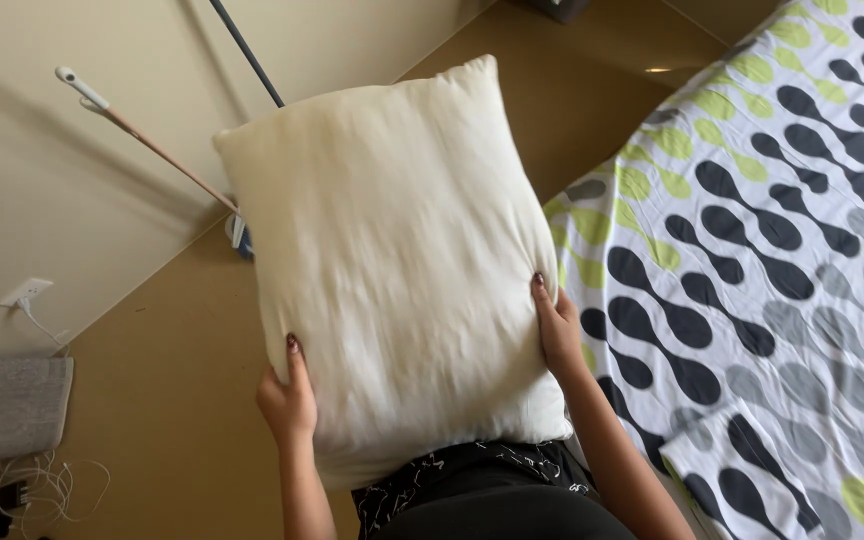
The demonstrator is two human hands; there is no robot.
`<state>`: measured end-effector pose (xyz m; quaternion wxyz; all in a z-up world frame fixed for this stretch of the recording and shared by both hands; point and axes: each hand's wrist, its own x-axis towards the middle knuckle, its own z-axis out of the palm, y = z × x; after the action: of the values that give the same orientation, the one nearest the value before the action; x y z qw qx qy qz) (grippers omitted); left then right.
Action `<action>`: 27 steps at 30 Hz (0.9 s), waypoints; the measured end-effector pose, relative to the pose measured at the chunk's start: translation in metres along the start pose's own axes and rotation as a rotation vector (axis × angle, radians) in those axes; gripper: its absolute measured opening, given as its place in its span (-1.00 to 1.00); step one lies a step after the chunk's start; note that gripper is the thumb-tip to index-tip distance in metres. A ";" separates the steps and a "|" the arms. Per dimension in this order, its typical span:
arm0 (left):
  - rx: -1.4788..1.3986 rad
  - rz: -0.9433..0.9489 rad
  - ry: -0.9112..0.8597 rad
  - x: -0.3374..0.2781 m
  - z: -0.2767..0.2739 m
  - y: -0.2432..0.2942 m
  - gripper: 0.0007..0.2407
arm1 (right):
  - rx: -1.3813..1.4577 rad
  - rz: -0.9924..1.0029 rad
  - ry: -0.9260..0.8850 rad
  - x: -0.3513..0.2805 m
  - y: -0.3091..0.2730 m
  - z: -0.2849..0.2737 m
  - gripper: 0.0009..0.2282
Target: The person uses a feather duster to clean a white pillow on a bed. They repeatedly brush the pillow surface, flip it over, and dust both sides before lifting the pillow and placing it against a wall.
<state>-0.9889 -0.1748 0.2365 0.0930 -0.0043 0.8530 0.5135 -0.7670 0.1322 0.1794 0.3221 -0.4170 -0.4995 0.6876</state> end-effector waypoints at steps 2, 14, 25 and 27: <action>-0.009 0.028 -0.042 0.036 0.021 0.022 -0.52 | -0.036 -0.002 0.058 0.029 0.002 0.010 -0.64; 0.066 0.364 -0.313 0.321 0.111 0.148 -0.57 | 0.044 0.015 0.384 0.195 -0.009 0.166 -0.60; 0.002 0.279 -0.462 0.470 0.236 0.166 -0.55 | 0.012 -0.175 0.426 0.325 -0.049 0.200 -0.67; 0.032 0.190 -0.525 0.494 0.275 0.171 -0.52 | -0.034 -0.107 0.485 0.357 -0.073 0.201 -0.69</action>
<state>-1.4495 0.1903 0.1806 0.2623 0.2104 0.8044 0.4897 -1.1039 0.3758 0.1899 0.4615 -0.5480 -0.4405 0.5410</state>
